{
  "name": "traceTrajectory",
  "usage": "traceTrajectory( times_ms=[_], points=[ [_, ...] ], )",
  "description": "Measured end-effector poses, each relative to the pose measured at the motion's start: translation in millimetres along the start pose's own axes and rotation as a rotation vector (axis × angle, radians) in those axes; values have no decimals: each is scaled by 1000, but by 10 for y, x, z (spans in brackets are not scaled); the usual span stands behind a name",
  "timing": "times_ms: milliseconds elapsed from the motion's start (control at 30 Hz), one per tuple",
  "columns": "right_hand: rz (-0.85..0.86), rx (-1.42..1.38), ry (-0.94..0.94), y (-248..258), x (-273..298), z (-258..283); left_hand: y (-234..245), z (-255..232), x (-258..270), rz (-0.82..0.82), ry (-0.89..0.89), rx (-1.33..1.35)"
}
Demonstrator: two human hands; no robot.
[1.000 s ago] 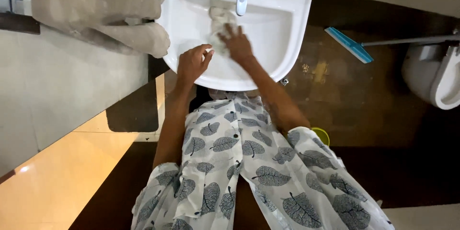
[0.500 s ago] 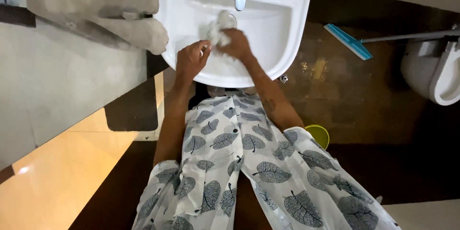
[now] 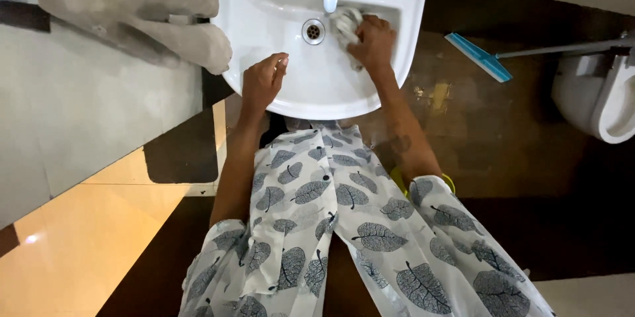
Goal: Cleaning a bathroom sink using a cloth.
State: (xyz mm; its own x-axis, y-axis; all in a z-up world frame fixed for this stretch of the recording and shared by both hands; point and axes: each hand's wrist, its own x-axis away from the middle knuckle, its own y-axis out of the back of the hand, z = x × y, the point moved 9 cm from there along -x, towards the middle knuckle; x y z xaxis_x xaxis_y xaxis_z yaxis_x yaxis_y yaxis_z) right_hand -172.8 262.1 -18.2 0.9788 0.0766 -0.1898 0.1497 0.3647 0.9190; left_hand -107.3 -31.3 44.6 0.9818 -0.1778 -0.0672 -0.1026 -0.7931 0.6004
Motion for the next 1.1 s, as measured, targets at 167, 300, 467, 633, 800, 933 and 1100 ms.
traceTrajectory(
  times_ms=[167, 300, 467, 633, 800, 933, 1100],
  points=[
    [279, -65, -198, -778, 319, 229, -12, 86, 46, -36, -20, 20],
    [571, -378, -126, -1179, 516, 1090, 54, 92, 53, -167, -149, 19],
    [812, -788, -204, -866, 530, 1546, 213, -174, 73, -198, -239, 62],
    [1171, -673, -144, -554, 769, 987, 135, -171, 36, -44, -203, 121],
    [854, -745, -105, -192, 520, 180, 147, -97, 36, -73, -173, 182],
    [421, -433, -267, -289, 357, -235, 170, -121, 45, -90, -147, 220],
    [626, -155, -456, -783, 585, 585, 177, -106, 51, -95, -164, 234]
  ],
)
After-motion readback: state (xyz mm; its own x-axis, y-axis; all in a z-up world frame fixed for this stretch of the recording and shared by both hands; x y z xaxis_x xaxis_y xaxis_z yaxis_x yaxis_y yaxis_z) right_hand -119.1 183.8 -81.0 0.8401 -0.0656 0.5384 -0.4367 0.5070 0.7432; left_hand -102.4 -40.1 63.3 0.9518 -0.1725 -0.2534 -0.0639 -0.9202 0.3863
